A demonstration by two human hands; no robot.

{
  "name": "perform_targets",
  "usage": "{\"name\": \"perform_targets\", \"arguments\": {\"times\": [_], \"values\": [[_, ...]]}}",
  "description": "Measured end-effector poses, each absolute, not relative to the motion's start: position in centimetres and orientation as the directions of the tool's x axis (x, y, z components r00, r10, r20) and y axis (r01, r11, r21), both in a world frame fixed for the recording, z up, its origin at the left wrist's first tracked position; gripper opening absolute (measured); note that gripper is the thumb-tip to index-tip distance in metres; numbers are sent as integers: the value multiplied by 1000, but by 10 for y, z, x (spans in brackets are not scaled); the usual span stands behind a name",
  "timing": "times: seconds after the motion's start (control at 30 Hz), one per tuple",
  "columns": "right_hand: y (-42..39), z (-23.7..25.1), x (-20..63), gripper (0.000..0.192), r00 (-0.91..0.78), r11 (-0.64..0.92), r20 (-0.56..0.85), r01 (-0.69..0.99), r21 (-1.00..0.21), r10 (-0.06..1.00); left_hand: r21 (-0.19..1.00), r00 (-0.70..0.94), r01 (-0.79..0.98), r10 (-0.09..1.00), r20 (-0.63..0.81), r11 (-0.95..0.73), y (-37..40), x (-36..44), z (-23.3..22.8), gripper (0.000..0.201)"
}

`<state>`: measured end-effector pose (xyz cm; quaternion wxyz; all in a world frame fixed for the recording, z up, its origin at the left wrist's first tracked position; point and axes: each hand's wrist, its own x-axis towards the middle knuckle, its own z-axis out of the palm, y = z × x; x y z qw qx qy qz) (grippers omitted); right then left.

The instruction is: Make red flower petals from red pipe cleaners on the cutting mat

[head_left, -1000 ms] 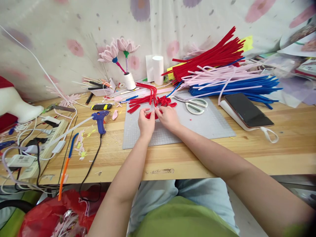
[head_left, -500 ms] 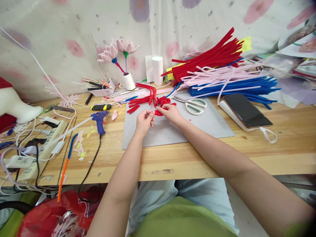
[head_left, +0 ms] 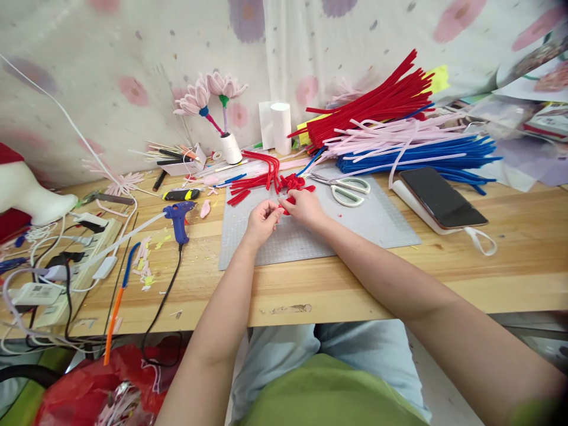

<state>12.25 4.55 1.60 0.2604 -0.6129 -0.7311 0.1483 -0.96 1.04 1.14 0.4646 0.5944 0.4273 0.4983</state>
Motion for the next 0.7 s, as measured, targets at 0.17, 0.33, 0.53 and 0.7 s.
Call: {"name": "perform_targets", "arguments": {"times": [0.17,0.33,0.53,0.7], "values": [[51,18,132,46,-241,205,87,526,-825,967,987,97,-52,983,156,-151,15,-21,15,32],[47,25,135,43,-484,205,58,256,-945,873,986,41,-115,992,123,-118,20,-33,14,33],[41,20,117,30,-279,109,11,338,-935,960,981,-188,-152,978,88,-118,22,-19,6,31],[40,12,110,22,-259,200,97,407,-891,961,994,-198,-82,979,48,-65,22,-11,1,27]]}}
